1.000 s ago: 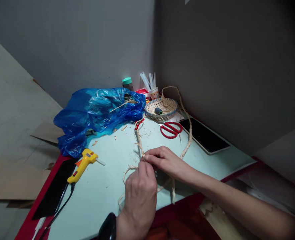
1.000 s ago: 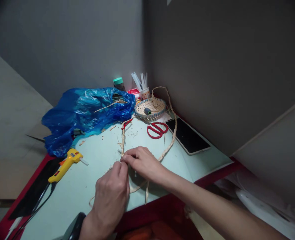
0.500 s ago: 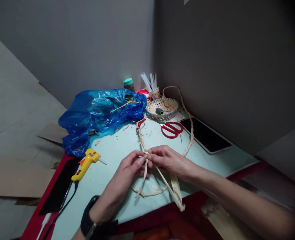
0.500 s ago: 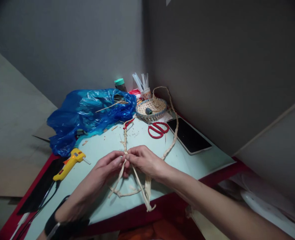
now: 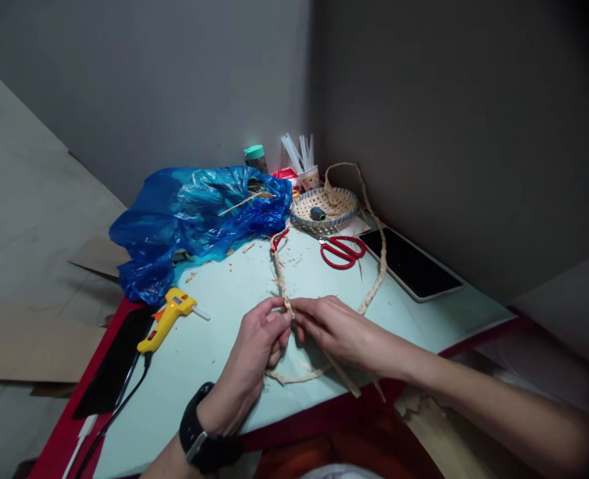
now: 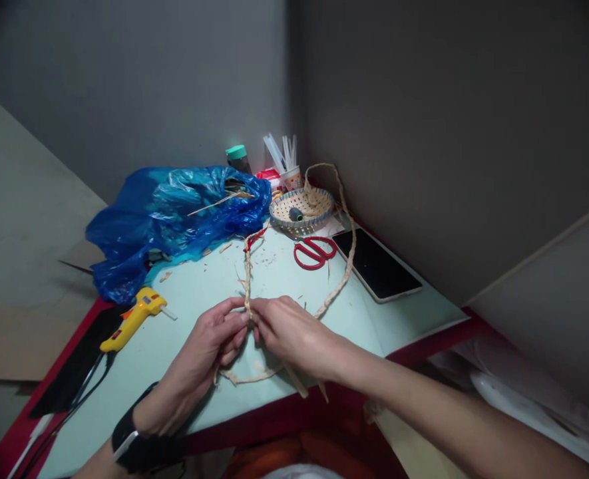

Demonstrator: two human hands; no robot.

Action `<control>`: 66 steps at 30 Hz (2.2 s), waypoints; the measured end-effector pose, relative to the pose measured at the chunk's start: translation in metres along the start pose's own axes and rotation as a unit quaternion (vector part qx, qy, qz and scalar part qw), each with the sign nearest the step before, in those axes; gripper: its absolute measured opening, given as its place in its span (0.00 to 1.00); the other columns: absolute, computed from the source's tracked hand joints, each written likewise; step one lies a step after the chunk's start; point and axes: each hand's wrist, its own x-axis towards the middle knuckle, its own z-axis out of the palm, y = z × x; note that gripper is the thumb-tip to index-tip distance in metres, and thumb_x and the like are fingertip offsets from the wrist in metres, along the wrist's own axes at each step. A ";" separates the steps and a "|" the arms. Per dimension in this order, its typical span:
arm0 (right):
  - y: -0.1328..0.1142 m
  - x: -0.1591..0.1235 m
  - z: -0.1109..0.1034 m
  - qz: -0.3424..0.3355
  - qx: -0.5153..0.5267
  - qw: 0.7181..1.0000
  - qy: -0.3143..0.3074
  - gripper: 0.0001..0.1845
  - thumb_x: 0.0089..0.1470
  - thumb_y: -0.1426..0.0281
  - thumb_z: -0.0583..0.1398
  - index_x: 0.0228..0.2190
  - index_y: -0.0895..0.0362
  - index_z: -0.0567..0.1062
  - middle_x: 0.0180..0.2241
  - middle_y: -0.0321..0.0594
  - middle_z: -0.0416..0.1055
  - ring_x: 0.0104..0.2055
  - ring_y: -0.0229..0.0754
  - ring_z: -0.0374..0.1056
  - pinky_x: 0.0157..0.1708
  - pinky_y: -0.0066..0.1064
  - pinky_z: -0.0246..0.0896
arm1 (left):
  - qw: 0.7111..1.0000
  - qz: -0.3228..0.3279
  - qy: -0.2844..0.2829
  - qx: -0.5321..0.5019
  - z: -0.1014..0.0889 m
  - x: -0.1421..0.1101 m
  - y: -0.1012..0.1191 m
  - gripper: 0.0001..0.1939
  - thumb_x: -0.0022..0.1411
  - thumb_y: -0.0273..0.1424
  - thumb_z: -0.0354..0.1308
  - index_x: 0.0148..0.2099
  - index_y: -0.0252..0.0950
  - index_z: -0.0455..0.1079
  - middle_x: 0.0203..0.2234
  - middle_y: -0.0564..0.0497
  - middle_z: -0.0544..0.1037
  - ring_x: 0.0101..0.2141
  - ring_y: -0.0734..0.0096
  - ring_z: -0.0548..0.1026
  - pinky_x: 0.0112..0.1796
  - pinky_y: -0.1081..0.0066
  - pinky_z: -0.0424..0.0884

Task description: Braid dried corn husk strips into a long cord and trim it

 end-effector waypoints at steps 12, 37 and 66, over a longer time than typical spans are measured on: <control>-0.018 -0.030 0.030 -0.061 -0.473 0.873 0.103 0.15 0.43 0.82 0.56 0.36 0.59 0.68 0.28 0.42 0.65 0.28 0.45 0.63 0.20 0.33 0.51 | 0.996 0.013 0.074 0.054 0.011 -0.004 -0.004 0.08 0.54 0.32 0.58 0.29 0.33 0.65 0.15 0.59 0.62 0.16 0.83 0.55 0.18 0.80 0.49; 0.003 0.004 0.013 0.030 0.044 0.998 0.032 0.19 0.63 0.63 0.49 0.27 0.59 0.72 0.25 0.37 0.70 0.28 0.36 0.61 0.29 0.26 0.50 | 0.999 0.036 0.025 -0.004 0.000 -0.016 -0.003 0.11 0.54 0.32 0.61 0.39 0.33 0.68 0.23 0.57 0.68 0.18 0.85 0.57 0.20 0.81 0.50; 0.003 -0.006 0.001 0.053 0.363 0.930 0.023 0.16 0.57 0.63 0.57 0.28 0.62 0.76 0.22 0.34 0.65 0.23 0.31 0.52 0.24 0.24 0.47 | 0.910 0.208 0.099 0.344 0.011 -0.037 0.006 0.14 0.67 0.34 0.47 0.30 0.36 0.66 0.27 0.52 0.71 0.30 0.71 0.70 0.33 0.72 0.64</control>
